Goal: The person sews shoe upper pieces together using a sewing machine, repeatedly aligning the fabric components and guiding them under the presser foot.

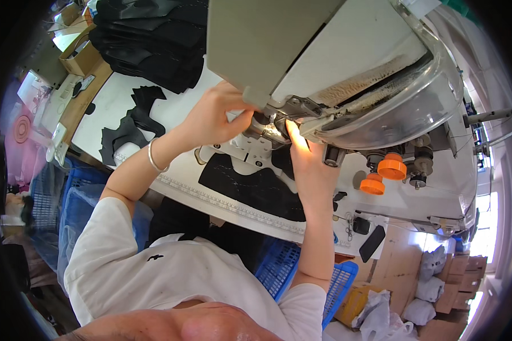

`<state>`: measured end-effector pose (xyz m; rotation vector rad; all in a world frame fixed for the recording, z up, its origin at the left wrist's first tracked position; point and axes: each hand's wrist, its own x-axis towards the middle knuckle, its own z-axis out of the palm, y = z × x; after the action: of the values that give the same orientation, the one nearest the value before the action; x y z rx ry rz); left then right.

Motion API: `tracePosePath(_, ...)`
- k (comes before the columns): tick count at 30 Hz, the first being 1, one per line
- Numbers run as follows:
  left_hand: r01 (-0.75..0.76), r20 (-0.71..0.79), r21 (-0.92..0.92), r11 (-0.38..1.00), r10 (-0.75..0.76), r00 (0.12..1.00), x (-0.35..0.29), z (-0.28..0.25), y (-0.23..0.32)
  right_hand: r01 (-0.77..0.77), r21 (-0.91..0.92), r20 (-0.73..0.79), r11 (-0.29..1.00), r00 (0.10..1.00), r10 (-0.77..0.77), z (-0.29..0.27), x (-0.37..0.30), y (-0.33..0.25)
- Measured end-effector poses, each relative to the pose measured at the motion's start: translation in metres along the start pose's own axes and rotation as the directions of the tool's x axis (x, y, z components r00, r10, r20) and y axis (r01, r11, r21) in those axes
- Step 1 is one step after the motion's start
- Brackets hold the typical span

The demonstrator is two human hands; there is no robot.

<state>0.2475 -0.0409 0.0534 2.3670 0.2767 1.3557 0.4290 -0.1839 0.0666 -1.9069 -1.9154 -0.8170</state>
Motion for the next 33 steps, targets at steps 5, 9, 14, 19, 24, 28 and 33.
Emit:
tracePosePath(5,0.205,0.225,-0.023,0.979,-0.194,0.955,0.043,0.015,-0.038,0.02,0.092,-0.015,0.996,1.0,-0.019,0.003,0.003,0.005)
tracePosePath(9,0.092,0.397,-0.222,0.971,0.004,0.918,0.059,0.02,-0.05,-0.027,0.081,-0.024,0.996,0.999,0.029,0.0,-0.003,-0.002)
tracePosePath(14,0.498,0.097,-0.561,0.661,-0.545,0.833,0.01,0.021,-0.03,-0.059,0.365,-0.392,0.929,0.896,0.21,0.018,-0.038,-0.035)
tracePosePath(19,0.364,-0.147,-0.378,0.851,-0.443,0.884,-0.099,-0.015,0.079,-0.37,0.736,0.585,-0.566,0.768,0.259,0.039,-0.047,-0.089)
tracePosePath(24,0.651,0.834,-0.237,0.721,-0.193,0.517,-0.12,-0.1,0.1,-0.597,0.598,0.704,-0.535,0.71,-0.005,0.034,-0.016,-0.089)
tracePosePath(28,0.31,-0.34,0.086,0.947,-0.264,0.902,-0.104,-0.114,0.065,-0.621,0.627,0.709,-0.469,0.705,0.015,0.045,-0.011,-0.086)
tracePosePath(33,0.697,0.154,-0.575,0.427,-0.781,0.606,-0.102,-0.11,-0.005,-0.591,0.688,0.672,-0.422,0.738,0.061,0.052,-0.011,-0.092)
